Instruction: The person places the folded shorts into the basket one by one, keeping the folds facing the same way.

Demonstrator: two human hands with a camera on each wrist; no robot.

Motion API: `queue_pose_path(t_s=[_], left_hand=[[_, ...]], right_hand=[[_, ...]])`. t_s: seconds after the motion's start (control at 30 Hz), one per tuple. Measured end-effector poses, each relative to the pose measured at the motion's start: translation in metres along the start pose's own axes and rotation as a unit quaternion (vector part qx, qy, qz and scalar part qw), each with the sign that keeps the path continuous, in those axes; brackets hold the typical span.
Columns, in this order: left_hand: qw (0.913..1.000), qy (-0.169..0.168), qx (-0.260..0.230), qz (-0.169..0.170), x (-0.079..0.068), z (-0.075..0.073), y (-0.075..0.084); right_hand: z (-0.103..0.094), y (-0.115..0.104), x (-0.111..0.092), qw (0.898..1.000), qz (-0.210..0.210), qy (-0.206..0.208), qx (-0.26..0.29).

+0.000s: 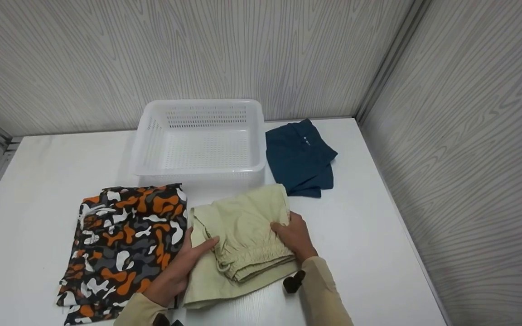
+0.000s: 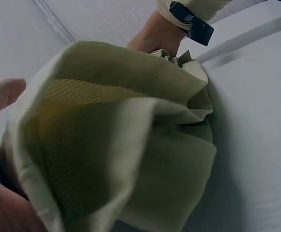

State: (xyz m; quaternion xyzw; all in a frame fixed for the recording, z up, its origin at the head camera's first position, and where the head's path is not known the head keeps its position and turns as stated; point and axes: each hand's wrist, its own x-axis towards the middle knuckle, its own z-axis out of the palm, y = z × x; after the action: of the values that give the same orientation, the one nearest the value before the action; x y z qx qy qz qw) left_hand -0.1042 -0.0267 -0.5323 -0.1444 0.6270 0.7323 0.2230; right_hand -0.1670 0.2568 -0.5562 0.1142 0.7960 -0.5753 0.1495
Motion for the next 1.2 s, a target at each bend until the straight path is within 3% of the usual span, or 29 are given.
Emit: queue_pose_path(t_s=[0.1,0.2,0.37,0.5,0.63,0.8,0.93,1.07,1.2], left_hand=[[0.9991,0.026,0.029,0.019,0.005,0.000,0.003],[0.9980,0.031,0.043,0.035,0.009,-0.005,0.004],[0.9981,-0.022,-0.027,0.051,0.012,-0.025,0.004],[0.9902,-0.071,-0.103,0.063,0.011,-0.039,0.010],[0.9871,-0.081,-0.114,0.078,0.007,-0.050,0.022],[0.9873,-0.072,-0.086,0.112,0.001,-0.060,0.052],[0.9881,-0.042,-0.050,0.139,0.003,-0.065,0.085],[0.9868,-0.026,-0.028,0.157,0.012,-0.072,0.120],[0.9854,-0.034,-0.025,0.165,0.028,-0.080,0.153]], right_hand=[[-0.001,0.000,0.000,1.000,0.006,-0.009,0.020],[-0.007,-0.005,-0.007,0.994,0.016,-0.073,0.082],[-0.011,-0.003,-0.019,0.965,0.024,-0.191,0.176],[-0.006,-0.001,-0.026,0.958,0.025,-0.192,0.212],[-0.004,-0.010,-0.031,0.955,0.001,-0.167,0.246],[-0.007,-0.045,-0.030,0.951,-0.053,-0.168,0.254],[-0.010,-0.083,-0.021,0.948,-0.073,-0.170,0.258],[-0.008,-0.120,-0.003,0.951,-0.081,-0.166,0.248],[-0.008,-0.155,0.018,0.953,-0.083,-0.161,0.243]])
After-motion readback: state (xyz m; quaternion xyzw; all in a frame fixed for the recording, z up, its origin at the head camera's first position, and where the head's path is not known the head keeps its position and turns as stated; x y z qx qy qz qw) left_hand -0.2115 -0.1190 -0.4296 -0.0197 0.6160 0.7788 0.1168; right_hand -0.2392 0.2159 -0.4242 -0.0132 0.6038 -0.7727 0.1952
